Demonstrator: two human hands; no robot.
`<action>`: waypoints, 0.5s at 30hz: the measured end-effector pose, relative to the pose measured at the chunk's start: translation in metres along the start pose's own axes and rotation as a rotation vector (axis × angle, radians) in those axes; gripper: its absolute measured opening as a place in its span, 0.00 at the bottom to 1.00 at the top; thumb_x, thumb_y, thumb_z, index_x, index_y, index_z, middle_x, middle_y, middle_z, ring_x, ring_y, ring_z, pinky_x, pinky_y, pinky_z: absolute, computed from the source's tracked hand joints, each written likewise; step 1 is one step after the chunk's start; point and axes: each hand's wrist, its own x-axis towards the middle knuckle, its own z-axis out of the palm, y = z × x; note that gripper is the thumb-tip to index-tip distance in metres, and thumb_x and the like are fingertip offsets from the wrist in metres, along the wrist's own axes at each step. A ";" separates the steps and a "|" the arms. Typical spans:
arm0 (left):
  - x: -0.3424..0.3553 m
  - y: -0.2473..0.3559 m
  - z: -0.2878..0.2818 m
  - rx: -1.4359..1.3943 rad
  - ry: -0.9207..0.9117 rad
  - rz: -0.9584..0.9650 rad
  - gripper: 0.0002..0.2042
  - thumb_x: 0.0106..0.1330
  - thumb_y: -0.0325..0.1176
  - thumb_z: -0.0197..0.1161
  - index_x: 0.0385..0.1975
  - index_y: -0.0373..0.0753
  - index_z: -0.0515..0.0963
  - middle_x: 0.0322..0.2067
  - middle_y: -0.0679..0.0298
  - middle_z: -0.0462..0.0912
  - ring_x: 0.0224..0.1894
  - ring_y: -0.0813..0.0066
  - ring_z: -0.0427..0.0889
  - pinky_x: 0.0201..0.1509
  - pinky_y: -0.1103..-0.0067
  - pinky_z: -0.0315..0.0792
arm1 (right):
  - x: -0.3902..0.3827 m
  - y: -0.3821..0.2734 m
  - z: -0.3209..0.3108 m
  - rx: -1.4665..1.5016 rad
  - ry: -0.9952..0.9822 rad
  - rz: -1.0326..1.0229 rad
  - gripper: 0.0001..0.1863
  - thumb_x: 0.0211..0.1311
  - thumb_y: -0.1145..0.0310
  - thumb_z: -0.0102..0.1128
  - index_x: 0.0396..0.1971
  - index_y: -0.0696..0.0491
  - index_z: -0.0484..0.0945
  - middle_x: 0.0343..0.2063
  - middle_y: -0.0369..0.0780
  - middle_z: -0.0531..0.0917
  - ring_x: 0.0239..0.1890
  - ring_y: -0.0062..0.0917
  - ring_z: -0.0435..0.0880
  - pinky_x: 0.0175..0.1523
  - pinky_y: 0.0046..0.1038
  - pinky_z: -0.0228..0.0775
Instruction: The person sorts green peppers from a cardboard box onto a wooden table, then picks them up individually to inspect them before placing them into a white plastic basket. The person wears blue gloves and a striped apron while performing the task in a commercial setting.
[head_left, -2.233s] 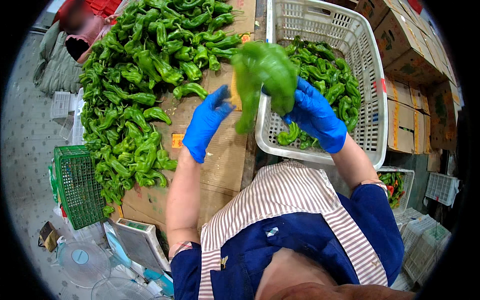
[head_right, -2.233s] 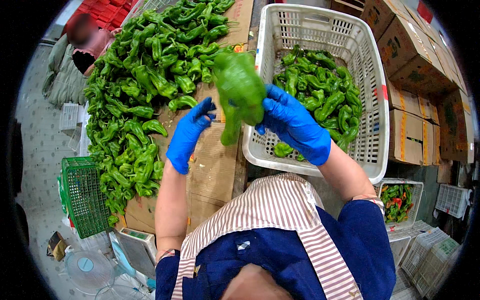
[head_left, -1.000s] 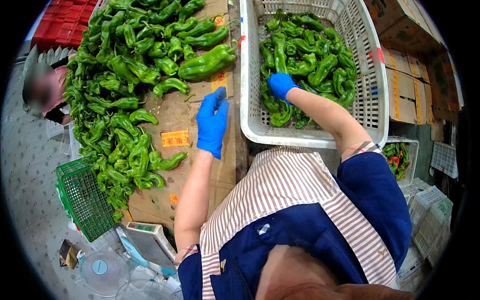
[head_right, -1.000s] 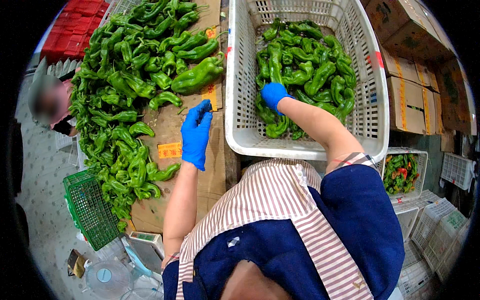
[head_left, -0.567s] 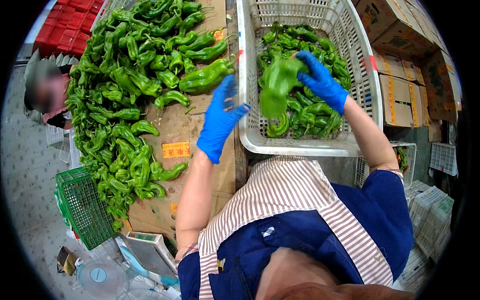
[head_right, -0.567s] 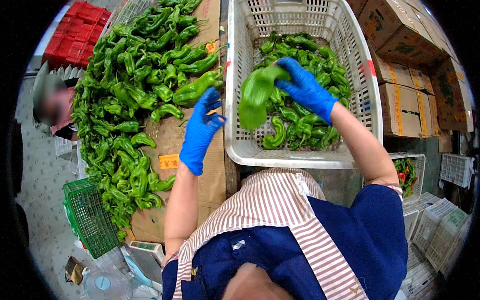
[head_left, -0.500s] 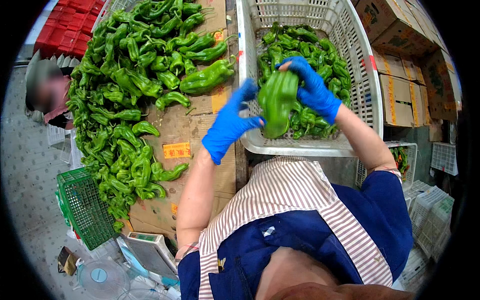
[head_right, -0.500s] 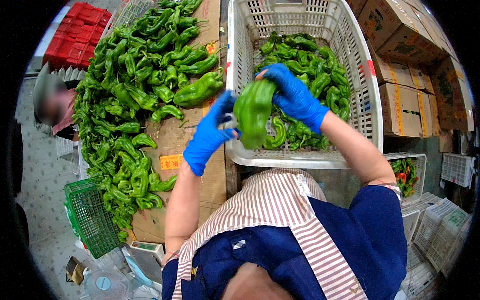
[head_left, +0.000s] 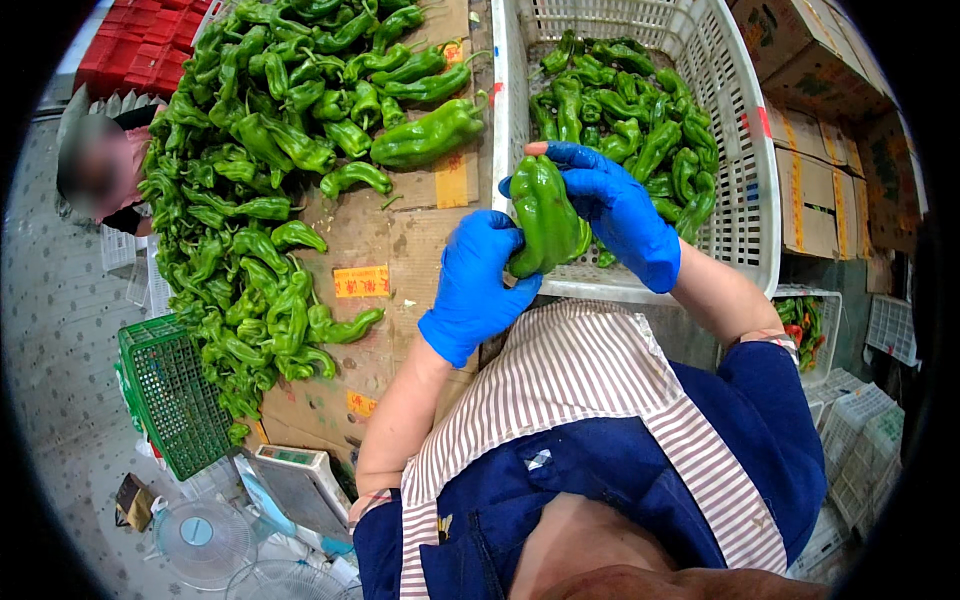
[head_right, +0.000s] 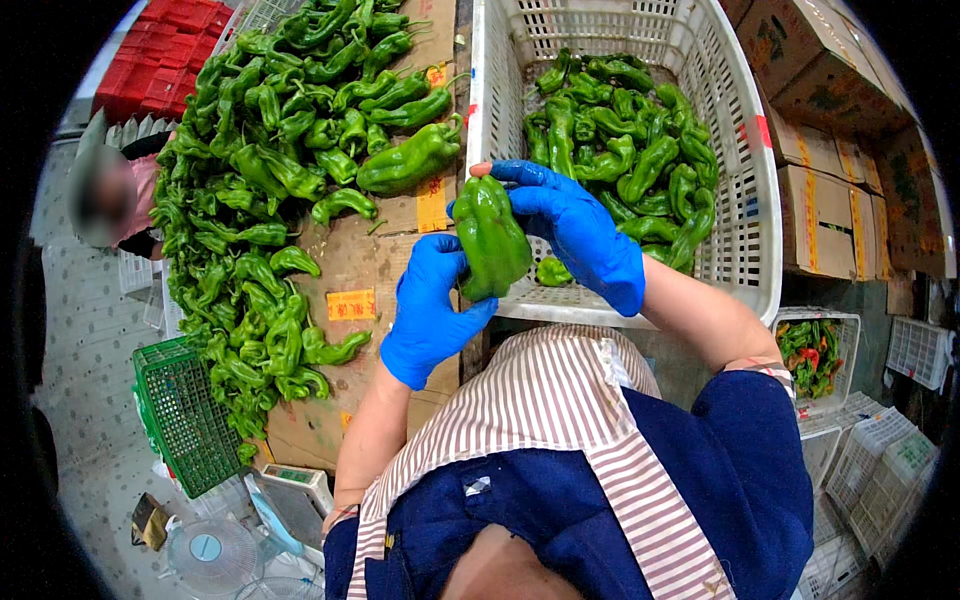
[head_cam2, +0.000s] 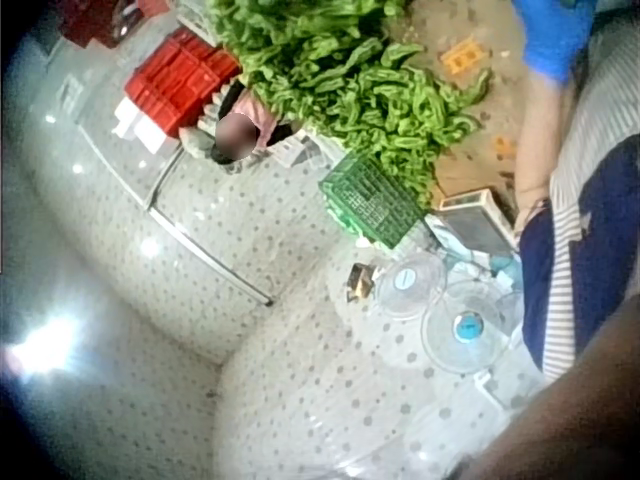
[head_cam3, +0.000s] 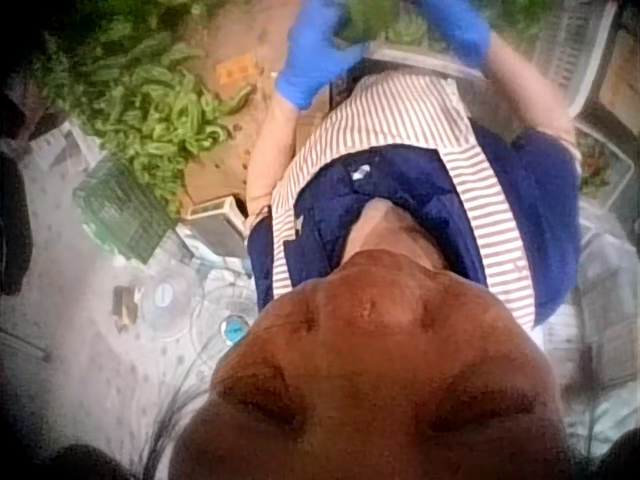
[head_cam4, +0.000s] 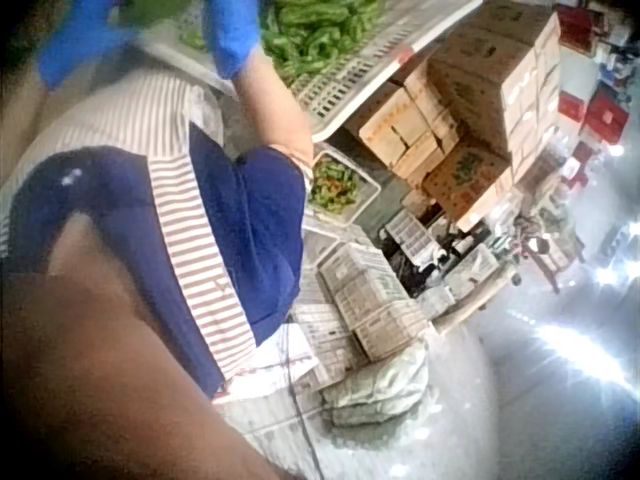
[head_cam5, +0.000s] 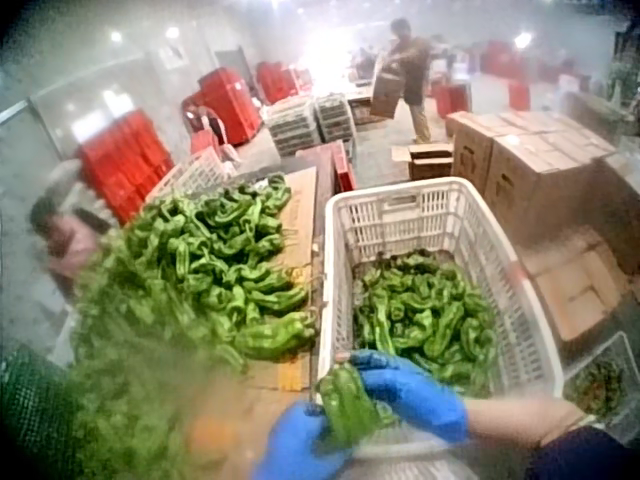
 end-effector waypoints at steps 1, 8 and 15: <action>0.001 0.003 -0.001 0.073 0.005 0.022 0.15 0.39 0.28 0.66 0.29 0.37 0.71 0.30 0.56 0.71 0.32 0.55 0.71 0.32 0.67 0.66 | -0.002 0.002 0.001 -0.015 0.026 -0.019 0.29 0.55 0.65 0.56 0.57 0.55 0.61 0.48 0.46 0.74 0.51 0.30 0.74 0.58 0.29 0.63; 0.014 0.011 -0.001 0.352 -0.042 0.145 0.10 0.39 0.26 0.60 0.23 0.38 0.68 0.24 0.56 0.67 0.28 0.55 0.69 0.29 0.65 0.63 | -0.006 0.009 0.007 -0.316 0.033 -0.271 0.35 0.49 0.68 0.63 0.58 0.54 0.57 0.48 0.45 0.73 0.51 0.29 0.74 0.56 0.31 0.65; 0.012 0.005 0.005 0.485 -0.125 0.170 0.14 0.39 0.26 0.63 0.29 0.37 0.70 0.29 0.55 0.69 0.33 0.55 0.70 0.34 0.66 0.64 | -0.002 0.016 0.014 -0.412 0.276 -0.258 0.19 0.52 0.73 0.59 0.46 0.55 0.67 0.38 0.36 0.75 0.42 0.21 0.76 0.47 0.23 0.69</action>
